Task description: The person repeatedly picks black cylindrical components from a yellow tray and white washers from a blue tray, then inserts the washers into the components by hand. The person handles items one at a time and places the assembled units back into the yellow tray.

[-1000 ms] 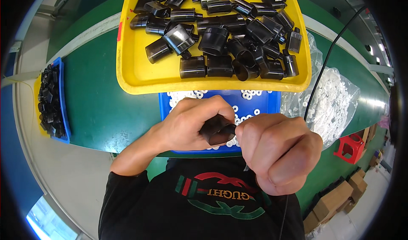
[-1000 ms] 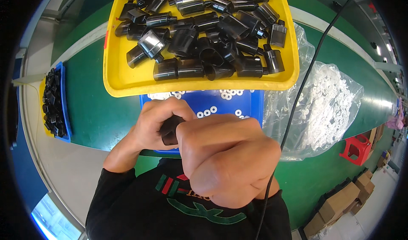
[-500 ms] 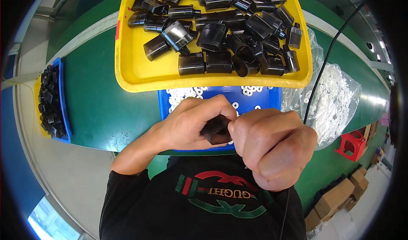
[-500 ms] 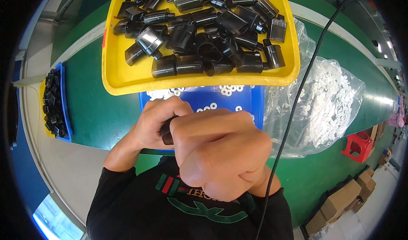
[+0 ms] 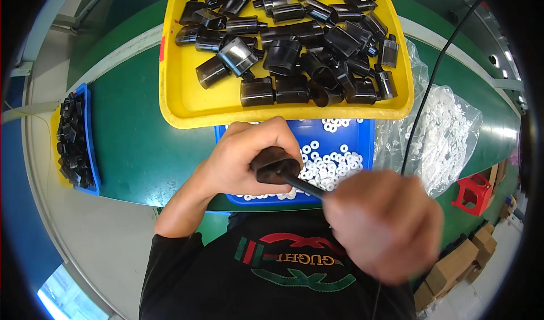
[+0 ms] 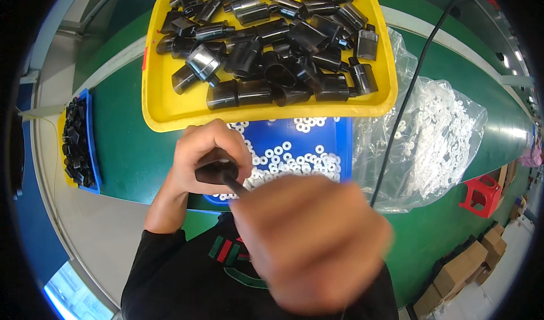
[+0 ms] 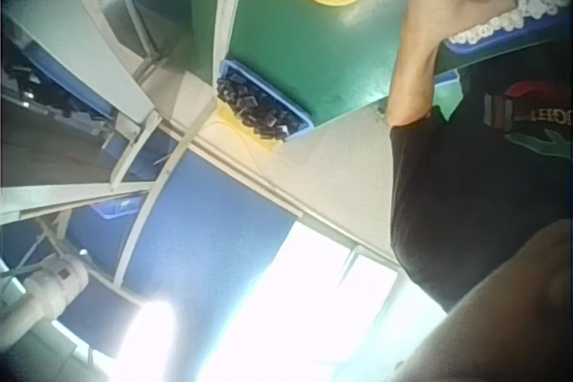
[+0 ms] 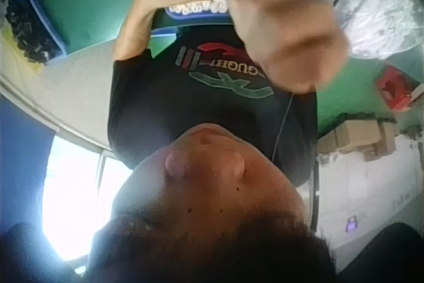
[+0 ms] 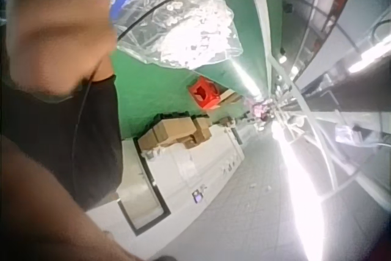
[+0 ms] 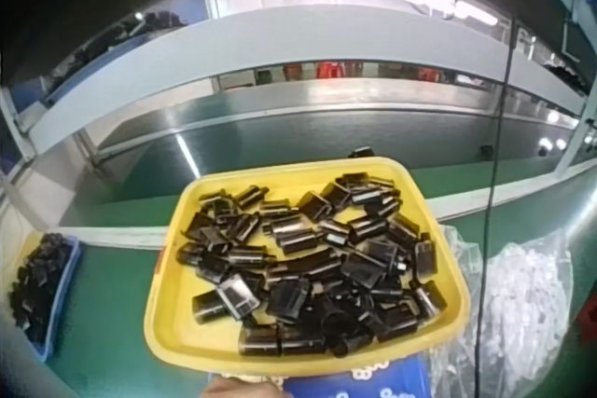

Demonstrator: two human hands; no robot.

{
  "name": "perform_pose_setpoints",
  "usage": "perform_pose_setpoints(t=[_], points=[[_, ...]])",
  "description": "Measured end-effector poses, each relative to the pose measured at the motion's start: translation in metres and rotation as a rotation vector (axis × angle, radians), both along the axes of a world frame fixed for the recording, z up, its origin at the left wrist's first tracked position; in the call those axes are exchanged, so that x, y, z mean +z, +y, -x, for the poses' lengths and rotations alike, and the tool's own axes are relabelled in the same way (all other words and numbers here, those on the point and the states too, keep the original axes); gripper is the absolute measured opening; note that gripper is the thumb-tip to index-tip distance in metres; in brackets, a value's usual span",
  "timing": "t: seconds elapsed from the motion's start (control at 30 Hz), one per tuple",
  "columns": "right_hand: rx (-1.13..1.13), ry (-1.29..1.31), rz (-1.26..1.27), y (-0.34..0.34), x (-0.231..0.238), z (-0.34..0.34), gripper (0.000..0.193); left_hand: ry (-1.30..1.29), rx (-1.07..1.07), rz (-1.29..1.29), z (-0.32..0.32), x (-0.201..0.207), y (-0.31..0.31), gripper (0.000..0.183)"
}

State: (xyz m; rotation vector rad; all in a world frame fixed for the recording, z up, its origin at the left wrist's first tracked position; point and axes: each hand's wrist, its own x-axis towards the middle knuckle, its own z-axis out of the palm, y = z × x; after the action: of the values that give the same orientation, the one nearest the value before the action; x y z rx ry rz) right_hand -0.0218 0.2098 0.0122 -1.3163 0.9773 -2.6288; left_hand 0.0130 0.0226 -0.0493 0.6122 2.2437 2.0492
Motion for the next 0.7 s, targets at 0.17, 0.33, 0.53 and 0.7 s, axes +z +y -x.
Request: perform_pose_setpoints(t=[0.17,0.33,0.53,0.7], points=[[-0.404,0.278,-0.539,0.042,0.019,0.000,0.020,0.057,-0.041,-0.065,0.008,0.008,-0.006,0.030],[-0.729,0.624,-1.334,0.052,-0.038,0.004,0.013,0.097,0.016,-0.033,0.008,0.006,-0.009,0.028],[-0.854,0.542,-1.446,0.053,-0.079,0.003,0.013,0.120,0.195,0.073,0.011,0.016,-0.012,0.035],[-0.891,0.593,-1.457,0.052,-0.085,0.000,0.024,0.503,0.273,0.460,0.066,0.048,-0.039,0.060]])
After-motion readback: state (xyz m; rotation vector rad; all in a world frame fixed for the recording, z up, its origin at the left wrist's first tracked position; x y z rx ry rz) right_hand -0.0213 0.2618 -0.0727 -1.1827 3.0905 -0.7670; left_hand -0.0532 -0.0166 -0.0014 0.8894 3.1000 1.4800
